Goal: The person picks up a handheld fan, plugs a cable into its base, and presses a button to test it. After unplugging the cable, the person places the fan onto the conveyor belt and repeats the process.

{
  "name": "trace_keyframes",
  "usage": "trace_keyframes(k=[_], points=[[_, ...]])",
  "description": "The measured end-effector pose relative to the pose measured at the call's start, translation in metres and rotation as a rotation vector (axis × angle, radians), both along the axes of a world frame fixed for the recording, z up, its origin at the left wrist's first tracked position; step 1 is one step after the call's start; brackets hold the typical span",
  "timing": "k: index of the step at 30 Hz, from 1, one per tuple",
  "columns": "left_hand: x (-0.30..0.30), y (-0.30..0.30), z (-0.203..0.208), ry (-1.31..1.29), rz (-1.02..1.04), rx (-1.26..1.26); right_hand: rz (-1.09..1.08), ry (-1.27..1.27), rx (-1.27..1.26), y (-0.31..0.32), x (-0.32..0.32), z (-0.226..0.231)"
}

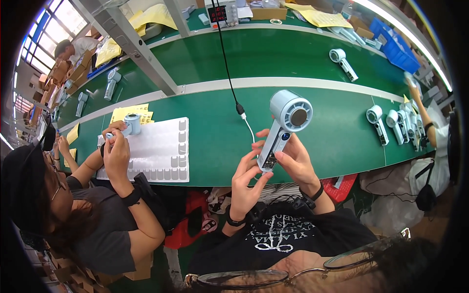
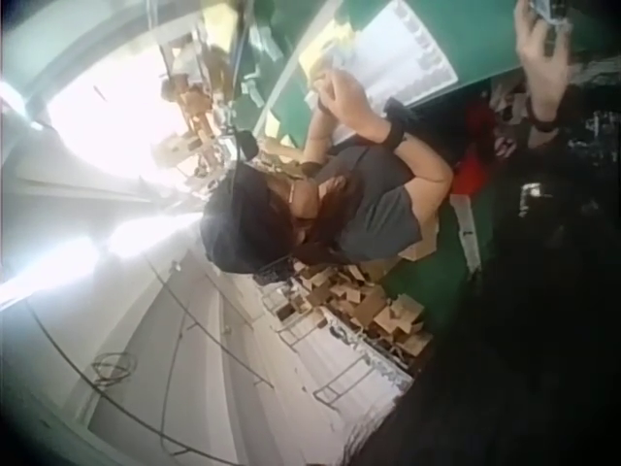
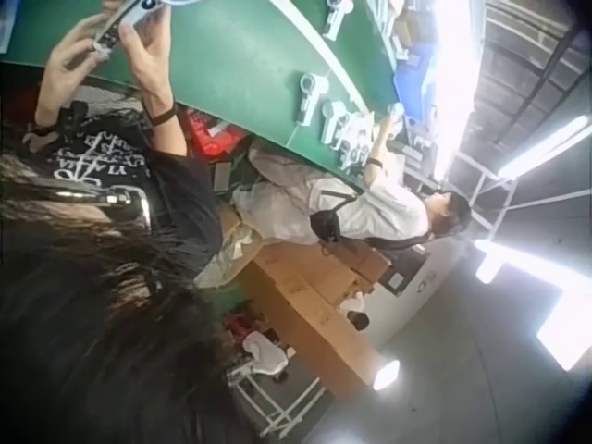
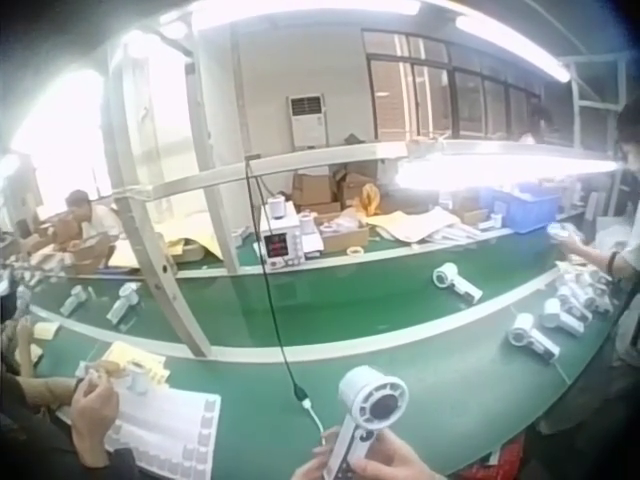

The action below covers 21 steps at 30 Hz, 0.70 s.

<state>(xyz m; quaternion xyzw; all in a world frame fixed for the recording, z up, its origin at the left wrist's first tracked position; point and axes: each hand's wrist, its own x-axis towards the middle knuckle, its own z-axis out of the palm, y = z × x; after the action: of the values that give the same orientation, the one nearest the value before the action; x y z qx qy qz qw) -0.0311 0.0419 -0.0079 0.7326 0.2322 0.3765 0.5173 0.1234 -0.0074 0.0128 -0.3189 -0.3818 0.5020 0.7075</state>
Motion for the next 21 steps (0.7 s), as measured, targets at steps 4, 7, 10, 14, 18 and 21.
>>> trace_keyframes(k=[4, 7, 10, 14, 18, 21], points=[[0.001, 0.002, -0.003, 0.001, -0.010, -0.008, -0.023, -0.046, 0.017, -0.001, 0.001, -0.002], [0.002, 0.002, 0.000, -0.007, -0.030, -0.057, -0.020, -0.044, 0.033, 0.000, -0.001, -0.001], [0.004, 0.001, -0.003, -0.008, -0.043, -0.085, -0.038, -0.060, 0.031, 0.000, -0.002, 0.000], [0.007, 0.000, -0.006, 0.004, -0.044, -0.097, -0.078, -0.134, 0.019, 0.000, -0.002, 0.001], [0.009, -0.002, -0.007, -0.009, -0.031, -0.127, -0.115, -0.295, 0.024, -0.003, -0.001, 0.001], [0.010, -0.005, -0.011, -0.053, -0.018, -0.162, -0.168, -0.456, 0.009, -0.005, -0.004, 0.002]])
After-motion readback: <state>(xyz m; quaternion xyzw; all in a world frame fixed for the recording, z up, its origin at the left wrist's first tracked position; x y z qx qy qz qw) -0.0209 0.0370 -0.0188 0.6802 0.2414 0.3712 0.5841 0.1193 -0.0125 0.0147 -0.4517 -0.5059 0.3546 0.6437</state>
